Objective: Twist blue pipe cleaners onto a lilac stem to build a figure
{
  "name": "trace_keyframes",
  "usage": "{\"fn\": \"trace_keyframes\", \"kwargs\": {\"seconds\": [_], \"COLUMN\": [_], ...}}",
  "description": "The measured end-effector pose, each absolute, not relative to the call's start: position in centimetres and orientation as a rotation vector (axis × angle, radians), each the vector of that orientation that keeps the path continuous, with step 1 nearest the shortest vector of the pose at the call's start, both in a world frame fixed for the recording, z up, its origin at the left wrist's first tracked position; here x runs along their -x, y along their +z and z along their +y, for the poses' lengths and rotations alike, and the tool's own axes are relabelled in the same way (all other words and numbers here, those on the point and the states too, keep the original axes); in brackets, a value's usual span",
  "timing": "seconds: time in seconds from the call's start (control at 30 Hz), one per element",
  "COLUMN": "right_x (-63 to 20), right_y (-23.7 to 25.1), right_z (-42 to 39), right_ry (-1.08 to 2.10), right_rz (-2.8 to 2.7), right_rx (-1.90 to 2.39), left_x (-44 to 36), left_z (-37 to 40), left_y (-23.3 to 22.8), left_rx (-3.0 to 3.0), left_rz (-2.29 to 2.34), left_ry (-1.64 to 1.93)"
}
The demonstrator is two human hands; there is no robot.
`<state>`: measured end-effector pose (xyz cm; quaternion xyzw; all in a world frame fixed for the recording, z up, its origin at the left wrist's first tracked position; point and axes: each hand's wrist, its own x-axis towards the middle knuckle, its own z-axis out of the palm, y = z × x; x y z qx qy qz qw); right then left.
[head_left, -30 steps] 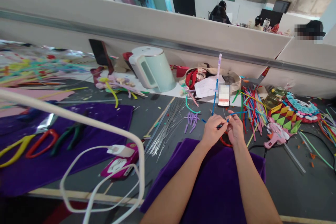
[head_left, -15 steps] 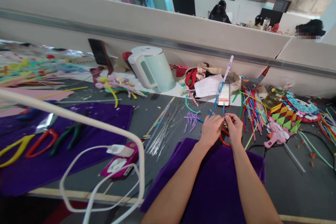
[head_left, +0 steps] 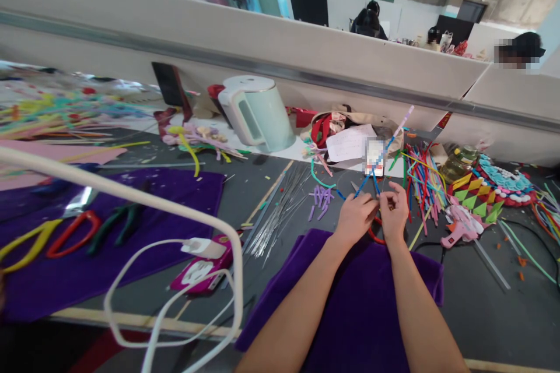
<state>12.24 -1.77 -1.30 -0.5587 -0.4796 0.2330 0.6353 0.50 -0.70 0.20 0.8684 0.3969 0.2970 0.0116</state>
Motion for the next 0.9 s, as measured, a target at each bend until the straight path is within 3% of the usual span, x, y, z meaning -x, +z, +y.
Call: {"fn": "trace_keyframes", "kwargs": {"seconds": [0.27, 0.57, 0.9], "right_x": [-12.6, -12.9, -12.7], "right_y": [-1.4, -2.2, -1.7], "right_z": [-1.7, -1.1, -1.4], "right_ry": [0.417, 0.504, 0.384], "right_rz": [-1.402, -1.416, -1.473], "right_rx": [1.276, 1.309, 1.376], "left_x": [-0.6, -0.8, -0.9], "left_z": [-0.6, -0.4, -0.5], "left_y": [-0.1, -0.8, -0.8], "left_rx": [-2.763, -2.706, -2.701], "left_rz": [1.328, 1.381, 1.377], "left_ry": [0.806, 0.756, 0.731]}}
